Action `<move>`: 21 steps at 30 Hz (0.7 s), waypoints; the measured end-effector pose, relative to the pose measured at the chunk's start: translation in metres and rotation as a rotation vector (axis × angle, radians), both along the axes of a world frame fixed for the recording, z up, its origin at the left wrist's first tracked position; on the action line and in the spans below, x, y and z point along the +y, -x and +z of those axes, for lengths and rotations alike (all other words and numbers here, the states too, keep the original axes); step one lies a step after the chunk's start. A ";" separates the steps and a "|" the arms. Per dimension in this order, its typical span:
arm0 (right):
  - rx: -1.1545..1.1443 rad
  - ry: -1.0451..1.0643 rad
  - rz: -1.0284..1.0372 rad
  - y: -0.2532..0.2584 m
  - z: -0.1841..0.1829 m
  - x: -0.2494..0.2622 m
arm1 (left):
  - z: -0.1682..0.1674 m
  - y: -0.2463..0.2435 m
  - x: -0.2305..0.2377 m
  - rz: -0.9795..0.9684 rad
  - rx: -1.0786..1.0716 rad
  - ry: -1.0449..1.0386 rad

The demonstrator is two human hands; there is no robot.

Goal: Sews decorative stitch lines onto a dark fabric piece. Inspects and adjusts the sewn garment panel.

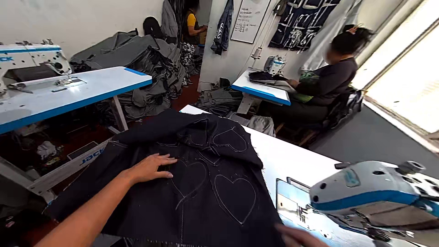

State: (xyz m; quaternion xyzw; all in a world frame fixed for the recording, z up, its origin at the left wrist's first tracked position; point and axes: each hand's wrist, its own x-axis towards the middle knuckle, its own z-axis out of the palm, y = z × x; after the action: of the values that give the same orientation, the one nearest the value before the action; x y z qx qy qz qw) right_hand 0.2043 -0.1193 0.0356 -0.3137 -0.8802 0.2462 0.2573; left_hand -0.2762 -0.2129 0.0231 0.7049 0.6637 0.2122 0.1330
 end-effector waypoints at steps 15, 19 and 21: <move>0.322 0.624 -0.310 0.169 0.053 0.175 | 0.073 0.103 -0.039 0.810 -0.761 0.010; 0.390 0.270 -0.065 0.127 0.055 0.158 | 0.085 0.106 -0.073 0.636 -0.770 -0.487; 0.342 0.027 -0.072 0.092 0.043 0.140 | 0.075 0.116 -0.109 0.631 -0.734 -0.603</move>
State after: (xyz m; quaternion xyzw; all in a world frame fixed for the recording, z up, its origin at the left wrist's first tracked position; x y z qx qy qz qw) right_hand 0.1119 0.0207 0.0784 -0.3021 -0.8084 0.2985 0.4075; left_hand -0.3921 -0.3218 0.0977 0.3592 0.6626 0.6526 0.0781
